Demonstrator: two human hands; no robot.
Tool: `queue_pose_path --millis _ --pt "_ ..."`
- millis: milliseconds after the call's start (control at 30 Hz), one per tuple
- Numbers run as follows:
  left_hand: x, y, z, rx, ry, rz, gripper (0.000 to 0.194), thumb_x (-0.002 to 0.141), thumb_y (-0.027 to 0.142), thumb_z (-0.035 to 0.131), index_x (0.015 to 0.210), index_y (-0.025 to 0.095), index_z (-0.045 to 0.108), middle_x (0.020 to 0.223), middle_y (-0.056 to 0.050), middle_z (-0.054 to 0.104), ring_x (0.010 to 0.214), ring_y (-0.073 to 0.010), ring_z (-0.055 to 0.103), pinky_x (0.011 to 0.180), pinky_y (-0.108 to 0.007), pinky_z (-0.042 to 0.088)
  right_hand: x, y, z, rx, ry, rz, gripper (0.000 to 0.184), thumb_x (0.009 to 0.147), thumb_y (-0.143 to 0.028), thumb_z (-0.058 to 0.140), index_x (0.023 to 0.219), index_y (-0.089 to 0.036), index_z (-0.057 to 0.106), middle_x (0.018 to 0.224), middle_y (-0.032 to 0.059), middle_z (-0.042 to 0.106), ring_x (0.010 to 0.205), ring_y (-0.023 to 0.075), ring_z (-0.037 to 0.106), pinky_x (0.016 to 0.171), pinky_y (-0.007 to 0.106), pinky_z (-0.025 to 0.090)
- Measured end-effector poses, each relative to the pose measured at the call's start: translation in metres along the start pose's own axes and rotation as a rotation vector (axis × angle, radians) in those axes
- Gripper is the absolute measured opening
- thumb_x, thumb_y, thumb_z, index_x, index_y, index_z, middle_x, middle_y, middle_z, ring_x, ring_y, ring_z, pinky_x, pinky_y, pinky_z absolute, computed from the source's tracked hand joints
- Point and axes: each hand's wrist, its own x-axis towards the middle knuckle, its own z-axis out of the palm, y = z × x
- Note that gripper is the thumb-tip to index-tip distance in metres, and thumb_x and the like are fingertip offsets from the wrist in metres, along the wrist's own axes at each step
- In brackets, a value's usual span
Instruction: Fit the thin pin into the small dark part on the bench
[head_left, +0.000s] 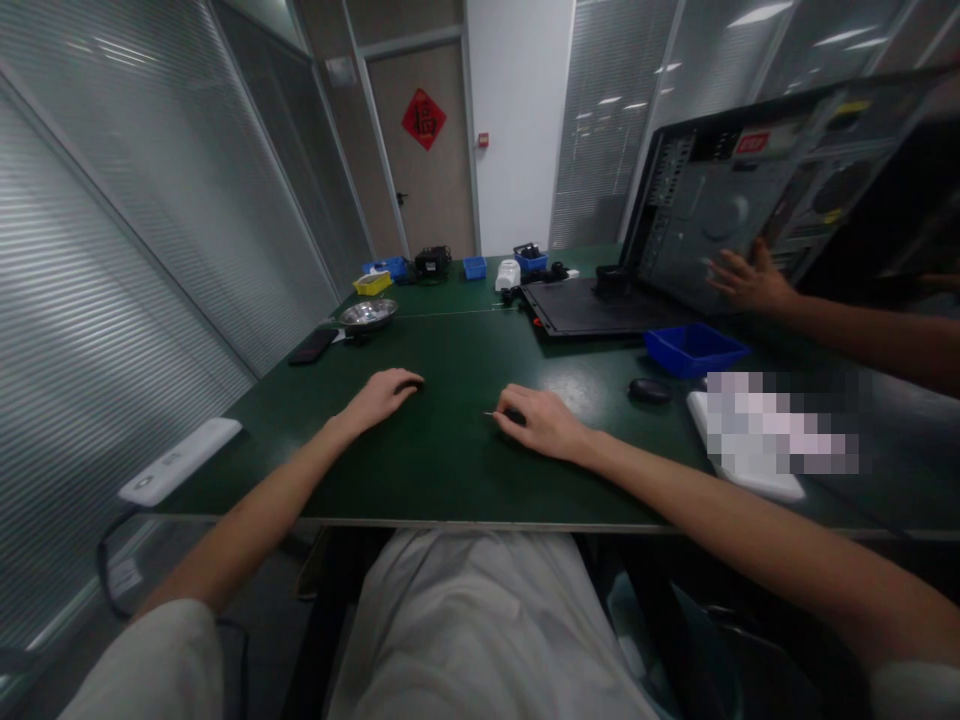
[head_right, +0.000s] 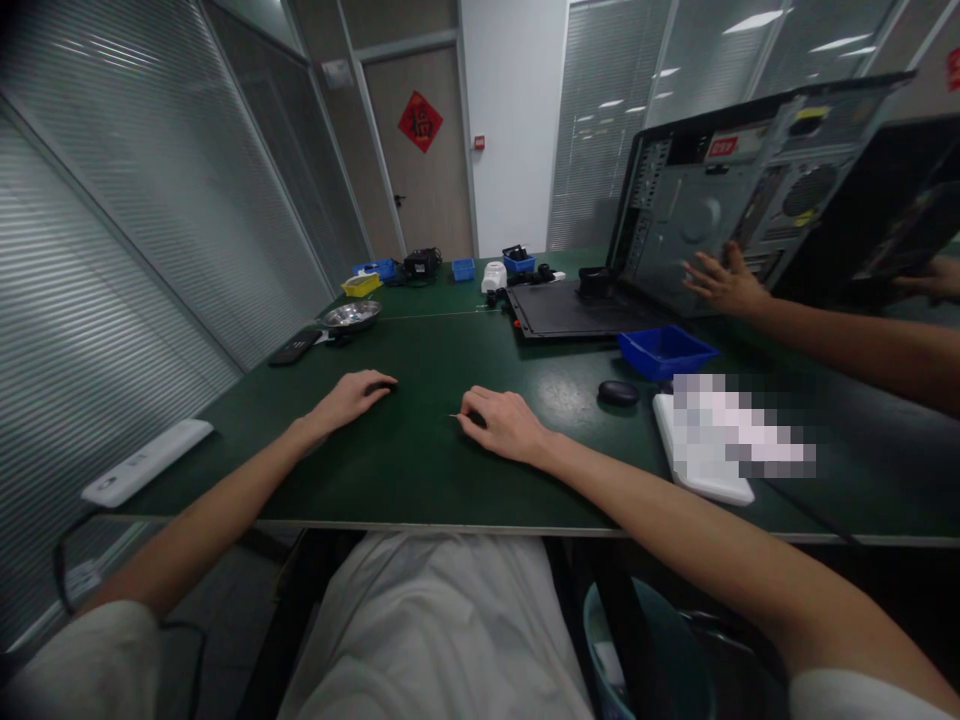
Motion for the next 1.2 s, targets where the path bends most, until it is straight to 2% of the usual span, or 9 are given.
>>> queue_pose_path --millis 67,167,233,333,433,667,767,1067,1200 --pt "-0.014 -0.051 -0.022 0.125 0.083 -0.216 0.033 0.095 0.025 0.057 0.124 0.017 0.072 0.125 -0.010 0.069 0.116 -0.0251 0.063 0.105 -0.036 0.046 0.000 0.000 0.000 0.000 0.001 -0.002 0.015 0.100 -0.033 0.053 0.097 -0.020 0.059 0.097 0.0034 0.065 0.076 0.0145 0.058 0.065 0.026 0.035" --pt "-0.044 -0.118 -0.053 0.336 0.135 -0.506 0.036 0.093 0.022 0.057 0.122 0.010 0.073 0.125 -0.015 0.069 0.118 -0.0300 0.063 0.106 -0.038 0.044 0.000 0.002 0.001 0.001 0.001 -0.008 0.014 0.100 -0.033 0.054 0.097 -0.020 0.059 0.097 0.0030 0.065 0.076 0.0142 0.058 0.065 0.026 0.035" --pt "-0.064 -0.148 -0.068 0.433 0.161 -0.654 0.038 0.093 0.021 0.055 0.124 0.008 0.072 0.124 -0.016 0.069 0.117 -0.0323 0.063 0.104 -0.039 0.044 0.000 0.003 0.002 0.009 -0.004 -0.007 0.014 0.100 -0.033 0.054 0.097 -0.020 0.060 0.097 0.0030 0.065 0.076 0.0141 0.058 0.065 0.026 0.035" --pt "-0.083 -0.167 -0.080 0.481 0.196 -0.797 0.038 0.091 0.020 0.055 0.122 0.009 0.073 0.119 -0.016 0.071 0.113 -0.0329 0.064 0.100 -0.037 0.046 0.000 0.003 0.002 0.020 -0.012 0.002 0.014 0.099 -0.032 0.054 0.097 -0.020 0.060 0.097 0.0033 0.065 0.076 0.0143 0.058 0.066 0.026 0.036" --pt "-0.089 -0.171 -0.084 0.452 0.238 -0.856 0.034 0.090 0.022 0.060 0.118 0.008 0.075 0.111 -0.013 0.073 0.104 -0.0294 0.065 0.093 -0.034 0.047 0.001 0.002 0.002 0.016 -0.013 0.009 0.014 0.099 -0.032 0.054 0.097 -0.021 0.060 0.096 0.0033 0.065 0.077 0.0147 0.058 0.066 0.026 0.036" --pt "-0.091 -0.165 -0.087 0.428 0.339 -0.872 0.031 0.092 0.017 0.064 0.120 0.004 0.070 0.091 -0.004 0.072 0.091 -0.0179 0.060 0.089 -0.025 0.043 0.002 0.001 0.003 0.010 -0.015 -0.008 0.014 0.100 -0.033 0.053 0.097 -0.021 0.060 0.097 0.0029 0.065 0.077 0.0146 0.059 0.065 0.026 0.035" --pt "-0.092 -0.158 -0.086 0.436 0.356 -0.856 0.027 0.092 0.014 0.063 0.115 0.004 0.072 0.085 -0.003 0.070 0.090 -0.0174 0.059 0.090 -0.024 0.041 0.001 0.001 0.002 0.013 -0.022 -0.012 0.015 0.100 -0.034 0.053 0.097 -0.021 0.060 0.097 0.0026 0.065 0.076 0.0140 0.058 0.065 0.026 0.035" --pt "-0.087 -0.136 -0.086 0.435 0.356 -0.844 0.027 0.090 0.008 0.059 0.110 -0.001 0.074 0.087 -0.008 0.068 0.085 -0.0177 0.053 0.087 -0.024 0.038 0.000 0.000 0.000 0.022 -0.026 -0.023 0.015 0.100 -0.033 0.053 0.097 -0.020 0.060 0.096 0.0032 0.065 0.076 0.0140 0.058 0.066 0.026 0.036" --pt "-0.088 -0.129 -0.086 0.392 0.336 -0.781 0.029 0.092 0.006 0.055 0.111 -0.006 0.072 0.087 -0.010 0.062 0.087 -0.0186 0.049 0.087 -0.025 0.036 0.000 0.000 0.000 0.026 -0.022 -0.031 0.014 0.100 -0.033 0.053 0.097 -0.020 0.059 0.096 0.0031 0.065 0.076 0.0139 0.058 0.066 0.025 0.036"
